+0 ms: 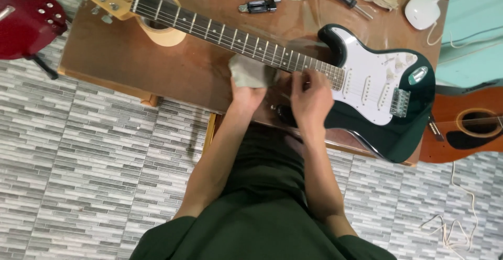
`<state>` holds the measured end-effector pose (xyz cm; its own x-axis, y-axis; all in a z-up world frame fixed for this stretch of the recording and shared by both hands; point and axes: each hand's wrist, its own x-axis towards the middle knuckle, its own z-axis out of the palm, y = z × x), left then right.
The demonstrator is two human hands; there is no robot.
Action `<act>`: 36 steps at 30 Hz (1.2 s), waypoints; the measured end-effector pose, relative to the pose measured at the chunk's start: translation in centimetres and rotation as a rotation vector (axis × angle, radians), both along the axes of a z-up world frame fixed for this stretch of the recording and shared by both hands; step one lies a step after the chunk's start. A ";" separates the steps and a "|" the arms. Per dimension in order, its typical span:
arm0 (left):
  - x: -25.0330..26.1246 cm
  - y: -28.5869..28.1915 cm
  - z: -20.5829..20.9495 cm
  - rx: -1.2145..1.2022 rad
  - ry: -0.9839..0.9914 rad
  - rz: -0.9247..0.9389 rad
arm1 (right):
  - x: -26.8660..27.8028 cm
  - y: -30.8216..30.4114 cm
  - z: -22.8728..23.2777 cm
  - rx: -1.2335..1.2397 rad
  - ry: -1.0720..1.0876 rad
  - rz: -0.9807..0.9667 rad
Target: The person cleans a black electric guitar resting on a wooden table using a cloth. They wipe the body, pickguard, and fretboard, then fold the cloth and continue cleaning the headstock and neck.
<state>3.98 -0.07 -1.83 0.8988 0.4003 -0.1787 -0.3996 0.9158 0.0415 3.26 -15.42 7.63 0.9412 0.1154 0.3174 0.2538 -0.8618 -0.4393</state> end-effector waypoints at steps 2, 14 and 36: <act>2.5 0.5 -0.4 -0.029 0.061 0.115 | 2.3 -2.1 -1.3 -0.041 -0.302 0.114; 4.8 7.0 3.5 -0.058 0.458 0.389 | 6.4 -4.6 -2.0 -0.454 0.194 0.386; -2.0 19.6 0.2 1.895 1.378 0.649 | 6.9 5.0 2.3 -0.428 0.167 0.475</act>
